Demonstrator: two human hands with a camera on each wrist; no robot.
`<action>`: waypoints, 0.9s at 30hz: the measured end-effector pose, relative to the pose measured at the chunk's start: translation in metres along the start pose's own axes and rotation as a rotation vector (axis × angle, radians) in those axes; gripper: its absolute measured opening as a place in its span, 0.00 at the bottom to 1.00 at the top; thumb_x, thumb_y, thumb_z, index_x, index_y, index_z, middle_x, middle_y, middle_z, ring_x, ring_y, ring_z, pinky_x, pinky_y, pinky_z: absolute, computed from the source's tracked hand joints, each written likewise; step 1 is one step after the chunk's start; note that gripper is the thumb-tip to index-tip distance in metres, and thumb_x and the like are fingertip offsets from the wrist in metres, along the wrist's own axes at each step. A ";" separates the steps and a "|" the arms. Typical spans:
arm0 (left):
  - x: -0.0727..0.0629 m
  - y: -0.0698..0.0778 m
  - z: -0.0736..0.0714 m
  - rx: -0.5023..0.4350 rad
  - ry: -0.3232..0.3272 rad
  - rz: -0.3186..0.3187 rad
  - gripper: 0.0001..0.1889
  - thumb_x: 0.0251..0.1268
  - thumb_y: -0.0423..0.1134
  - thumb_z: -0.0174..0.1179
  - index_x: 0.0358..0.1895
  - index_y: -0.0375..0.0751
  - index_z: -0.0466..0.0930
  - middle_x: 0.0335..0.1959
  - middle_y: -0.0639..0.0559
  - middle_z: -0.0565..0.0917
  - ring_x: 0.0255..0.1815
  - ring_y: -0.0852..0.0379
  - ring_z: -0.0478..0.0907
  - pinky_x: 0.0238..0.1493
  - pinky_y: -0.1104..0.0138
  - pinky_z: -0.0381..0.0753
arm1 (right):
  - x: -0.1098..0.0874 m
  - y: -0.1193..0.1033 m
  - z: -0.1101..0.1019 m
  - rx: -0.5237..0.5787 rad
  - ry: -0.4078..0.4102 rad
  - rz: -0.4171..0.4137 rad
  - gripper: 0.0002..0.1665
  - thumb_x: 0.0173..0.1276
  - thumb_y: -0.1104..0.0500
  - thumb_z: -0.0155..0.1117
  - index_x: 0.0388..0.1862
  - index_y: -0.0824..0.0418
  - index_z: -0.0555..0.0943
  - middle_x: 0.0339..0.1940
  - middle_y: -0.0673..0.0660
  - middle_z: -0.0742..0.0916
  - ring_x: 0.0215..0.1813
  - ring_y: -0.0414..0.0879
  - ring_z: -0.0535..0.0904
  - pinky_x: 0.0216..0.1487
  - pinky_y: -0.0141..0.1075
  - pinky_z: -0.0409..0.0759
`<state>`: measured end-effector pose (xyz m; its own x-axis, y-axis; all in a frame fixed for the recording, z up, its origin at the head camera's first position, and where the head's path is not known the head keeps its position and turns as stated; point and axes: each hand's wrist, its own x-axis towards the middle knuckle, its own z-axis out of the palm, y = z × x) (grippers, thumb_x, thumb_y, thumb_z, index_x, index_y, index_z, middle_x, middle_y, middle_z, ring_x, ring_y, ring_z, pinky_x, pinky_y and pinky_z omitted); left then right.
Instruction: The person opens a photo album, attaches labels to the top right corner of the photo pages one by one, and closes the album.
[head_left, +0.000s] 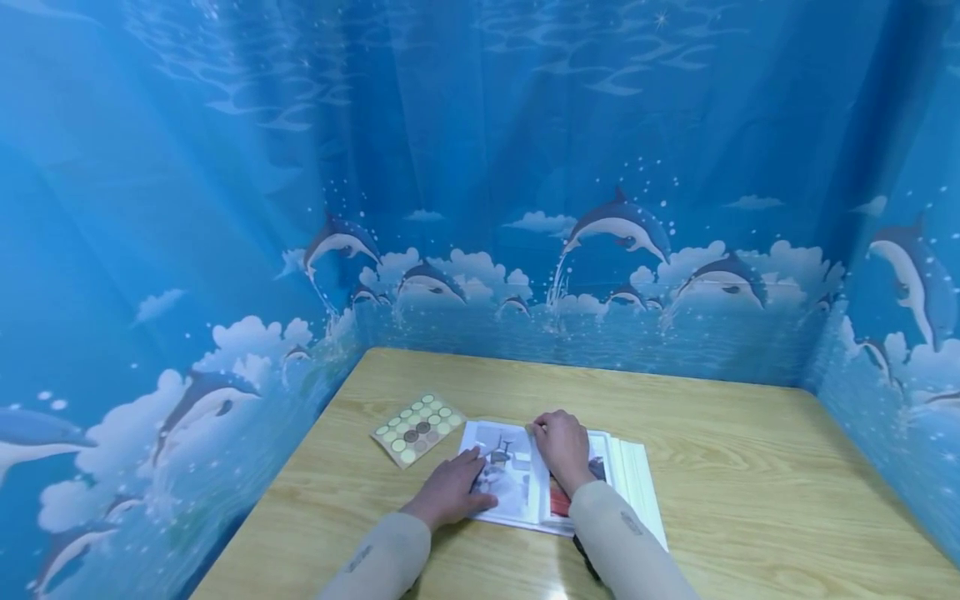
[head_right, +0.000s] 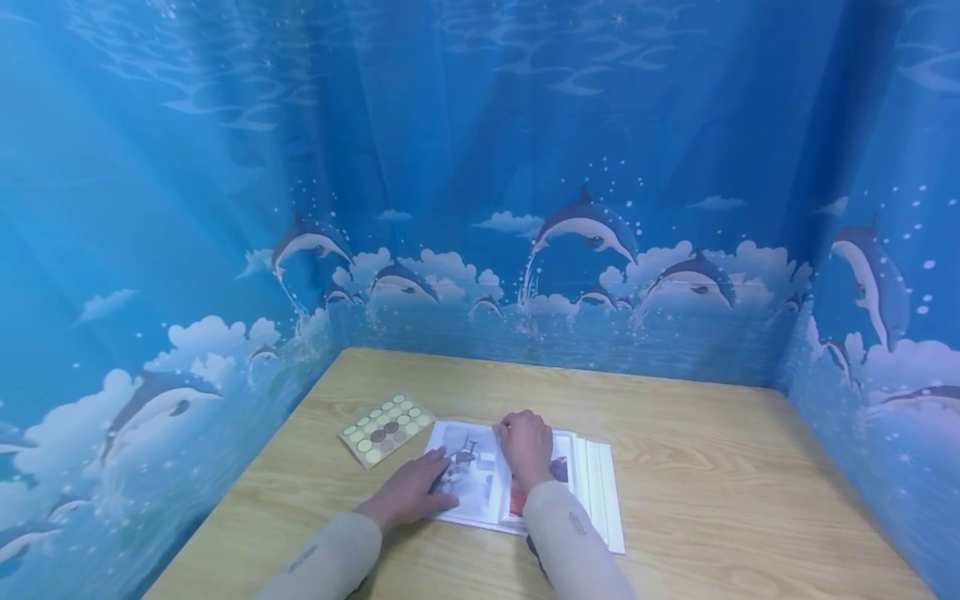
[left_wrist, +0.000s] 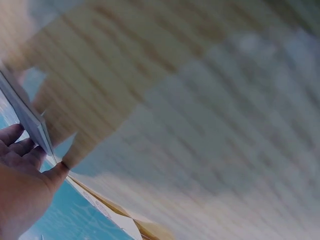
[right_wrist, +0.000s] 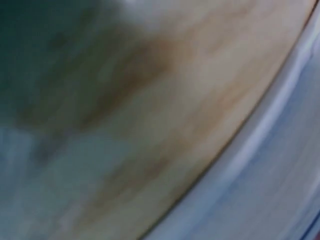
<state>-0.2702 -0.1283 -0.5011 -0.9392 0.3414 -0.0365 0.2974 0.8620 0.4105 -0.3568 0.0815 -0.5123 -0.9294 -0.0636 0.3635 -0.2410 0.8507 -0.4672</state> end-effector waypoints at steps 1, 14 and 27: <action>0.000 0.000 0.001 0.000 0.000 0.000 0.39 0.61 0.57 0.65 0.70 0.35 0.69 0.75 0.39 0.62 0.74 0.40 0.59 0.73 0.45 0.57 | 0.000 0.000 0.001 -0.009 0.005 -0.008 0.07 0.65 0.53 0.70 0.34 0.56 0.89 0.31 0.53 0.86 0.38 0.52 0.82 0.41 0.49 0.80; 0.000 -0.001 0.002 -0.005 -0.001 -0.005 0.39 0.61 0.56 0.65 0.69 0.34 0.69 0.75 0.38 0.62 0.75 0.39 0.59 0.74 0.45 0.56 | -0.009 -0.004 0.005 -0.107 -0.077 -0.100 0.08 0.64 0.50 0.71 0.34 0.53 0.88 0.41 0.56 0.86 0.47 0.55 0.80 0.53 0.53 0.75; 0.002 -0.004 0.004 0.002 -0.003 -0.003 0.39 0.61 0.57 0.64 0.70 0.35 0.69 0.75 0.39 0.62 0.75 0.40 0.59 0.74 0.45 0.56 | -0.020 -0.005 -0.004 -0.202 -0.206 -0.215 0.25 0.70 0.39 0.60 0.52 0.56 0.86 0.65 0.65 0.78 0.71 0.62 0.67 0.71 0.69 0.50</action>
<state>-0.2721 -0.1297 -0.5063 -0.9396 0.3398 -0.0405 0.2948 0.8638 0.4086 -0.3362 0.0807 -0.5145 -0.9054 -0.3382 0.2566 -0.3957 0.8912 -0.2217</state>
